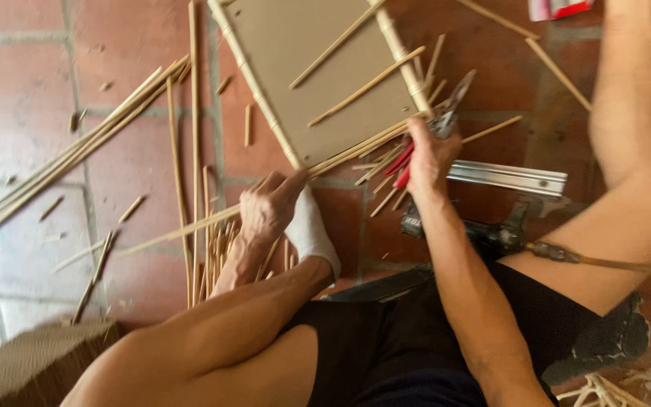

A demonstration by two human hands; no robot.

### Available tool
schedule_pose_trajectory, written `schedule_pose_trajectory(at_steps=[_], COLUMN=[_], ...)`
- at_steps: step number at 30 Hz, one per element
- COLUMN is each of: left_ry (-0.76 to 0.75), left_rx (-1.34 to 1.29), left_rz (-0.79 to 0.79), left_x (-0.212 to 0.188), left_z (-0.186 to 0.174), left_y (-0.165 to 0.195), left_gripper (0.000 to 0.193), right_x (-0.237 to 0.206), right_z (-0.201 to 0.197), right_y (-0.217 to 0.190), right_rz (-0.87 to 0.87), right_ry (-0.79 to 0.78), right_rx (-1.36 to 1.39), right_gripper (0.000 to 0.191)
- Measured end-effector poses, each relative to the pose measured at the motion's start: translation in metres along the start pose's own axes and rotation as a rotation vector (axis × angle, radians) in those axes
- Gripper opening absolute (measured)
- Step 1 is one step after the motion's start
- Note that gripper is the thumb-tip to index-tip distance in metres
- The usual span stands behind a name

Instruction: The person weaves thin bamboo strips into a rectangular frame, using pliers to cut excess length and a nail gun to secure the strips. The person repeatedly inserts, trims, and fastens the strips along the frame edges.

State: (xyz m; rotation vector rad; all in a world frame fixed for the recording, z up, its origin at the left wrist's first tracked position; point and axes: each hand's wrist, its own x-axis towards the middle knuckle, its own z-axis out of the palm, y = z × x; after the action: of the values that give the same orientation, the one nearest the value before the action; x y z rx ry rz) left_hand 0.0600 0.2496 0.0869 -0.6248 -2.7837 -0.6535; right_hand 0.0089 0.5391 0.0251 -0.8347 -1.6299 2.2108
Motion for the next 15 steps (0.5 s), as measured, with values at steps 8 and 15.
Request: schedule_pose_trajectory(at_steps=[8,15], left_ry=[0.013,-0.022], left_rx=[-0.273,-0.271], left_rz=[-0.115,-0.208], left_x=[0.002,0.001], left_z=[-0.009,0.001], left_y=[-0.009,-0.016], left_gripper=[0.020,0.019], right_x=[0.004,0.011], right_z=[0.007,0.005], right_y=[-0.016,-0.004], right_rz=[0.121,0.134], right_ry=[0.033,0.102], right_rx=[-0.020,-0.090], right_gripper=[0.044,0.066])
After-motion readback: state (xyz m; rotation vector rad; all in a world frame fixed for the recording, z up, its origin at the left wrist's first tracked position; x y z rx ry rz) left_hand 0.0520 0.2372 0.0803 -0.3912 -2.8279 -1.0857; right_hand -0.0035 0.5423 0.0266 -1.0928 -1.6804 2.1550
